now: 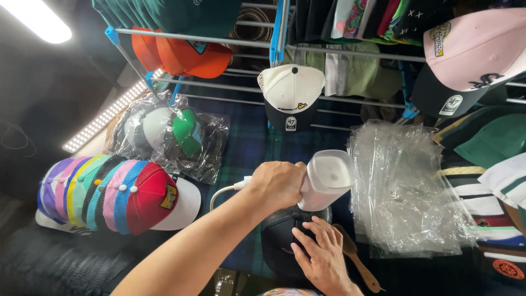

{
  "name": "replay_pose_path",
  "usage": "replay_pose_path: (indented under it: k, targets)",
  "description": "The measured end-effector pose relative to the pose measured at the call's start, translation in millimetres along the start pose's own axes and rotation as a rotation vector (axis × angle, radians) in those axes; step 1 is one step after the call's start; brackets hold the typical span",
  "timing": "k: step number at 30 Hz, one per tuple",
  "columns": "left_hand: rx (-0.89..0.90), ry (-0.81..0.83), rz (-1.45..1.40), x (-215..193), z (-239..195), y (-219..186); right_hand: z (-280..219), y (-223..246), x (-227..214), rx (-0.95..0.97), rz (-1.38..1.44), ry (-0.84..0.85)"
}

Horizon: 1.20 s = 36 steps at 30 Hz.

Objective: The person cleans a black baseball cap by brushing its exterior and interior with a wooden brush. They then use a white hairdryer to blow air onto the cap's surface. The cap is handled and turned over during the process.

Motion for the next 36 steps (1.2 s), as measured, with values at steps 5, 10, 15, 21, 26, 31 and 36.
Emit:
replay_pose_path:
  k: [5, 10, 15, 21, 26, 31, 36]
  targets:
    - [-0.099, 0.076, 0.001, -2.5, -14.0, 39.8, 0.4, -0.6, -1.2, 0.028, 0.029, 0.032]
    - [-0.170, 0.074, -0.047, 8.0, -37.0, 82.0, 1.6, -1.0, -0.9, 0.030, 0.006, 0.026]
    - [-0.141, 0.005, -0.095, 13.7, -40.2, 76.2, 4.0, 0.8, -2.7, 0.043, 0.038, 0.048]
    - [-0.167, 0.013, -0.149, -18.6, -17.2, 32.4, 1.9, -0.6, 1.2, 0.018, 0.017, 0.004]
    - [-0.294, 0.168, -0.154, -31.3, 20.7, 46.8, -1.9, -3.4, 7.4, 0.023, 0.015, 0.000]
    - [-0.367, 0.186, -0.181, -30.0, 32.0, 65.0, -1.1, -3.7, 6.8, 0.025, 0.005, 0.027]
    - [-0.252, 0.143, -0.165, -35.5, -3.7, 52.3, 2.0, -1.8, 1.4, -0.004, -0.003, -0.003]
Point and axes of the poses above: each hand's wrist, its own z-axis towards the middle knuckle, its own x-axis out of the palm, y = z × x, the point moved 10 cm from there along z, towards the middle knuckle, and after that the axes turned 9 degrees about y, right-handed, at the moved point
